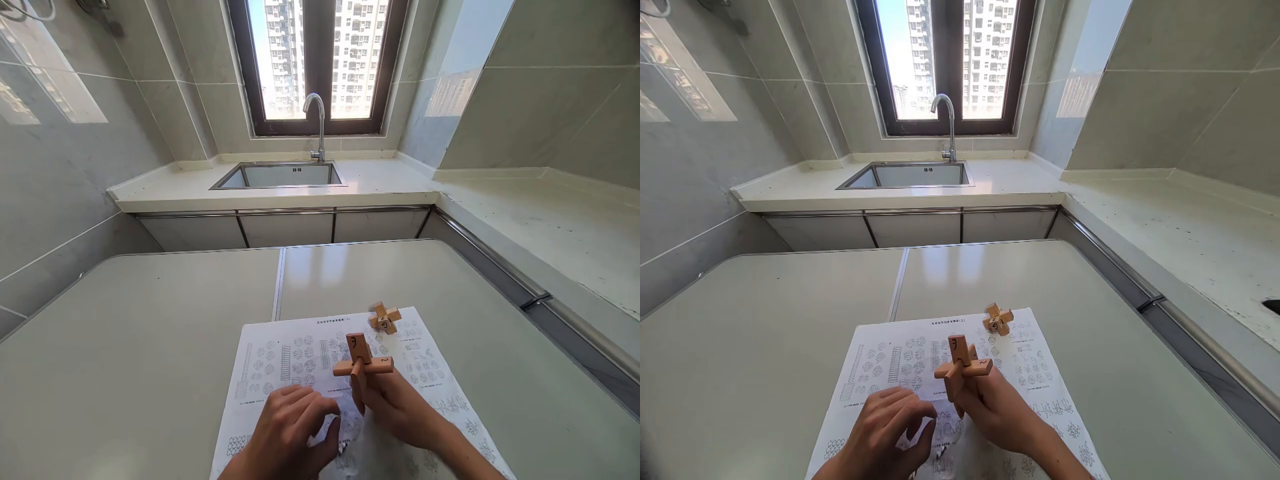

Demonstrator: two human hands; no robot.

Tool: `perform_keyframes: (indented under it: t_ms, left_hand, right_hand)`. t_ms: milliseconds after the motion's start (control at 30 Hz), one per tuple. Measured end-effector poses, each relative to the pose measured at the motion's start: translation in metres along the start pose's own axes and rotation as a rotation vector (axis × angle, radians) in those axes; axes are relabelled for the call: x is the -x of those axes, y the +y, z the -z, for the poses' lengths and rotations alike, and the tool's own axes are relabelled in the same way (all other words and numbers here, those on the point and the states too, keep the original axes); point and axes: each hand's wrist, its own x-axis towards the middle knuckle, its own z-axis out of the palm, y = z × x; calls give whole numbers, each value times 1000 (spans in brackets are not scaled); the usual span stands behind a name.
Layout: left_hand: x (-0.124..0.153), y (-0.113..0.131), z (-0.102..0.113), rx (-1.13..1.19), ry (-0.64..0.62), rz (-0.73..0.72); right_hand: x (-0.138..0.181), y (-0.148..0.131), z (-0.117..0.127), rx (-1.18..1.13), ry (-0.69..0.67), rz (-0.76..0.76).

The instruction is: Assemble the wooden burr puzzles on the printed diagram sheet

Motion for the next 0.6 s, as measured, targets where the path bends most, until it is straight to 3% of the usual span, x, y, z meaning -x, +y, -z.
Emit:
perform_keyframes:
  t_ms: [100, 300, 433, 600]
  left_hand:
    - [-4, 0, 4, 3, 90, 46]
    - [4, -5, 3, 192, 151, 179]
    - [8, -5, 5, 382, -20, 219]
    - [0, -3, 10, 517, -289, 227]
  right_hand:
    - [1, -2, 4, -81, -67, -78]
    - [0, 0, 9, -265, -382, -117]
    - [1, 3, 7, -373, -540, -206]
    - [4, -1, 7, -377, -641, -278]
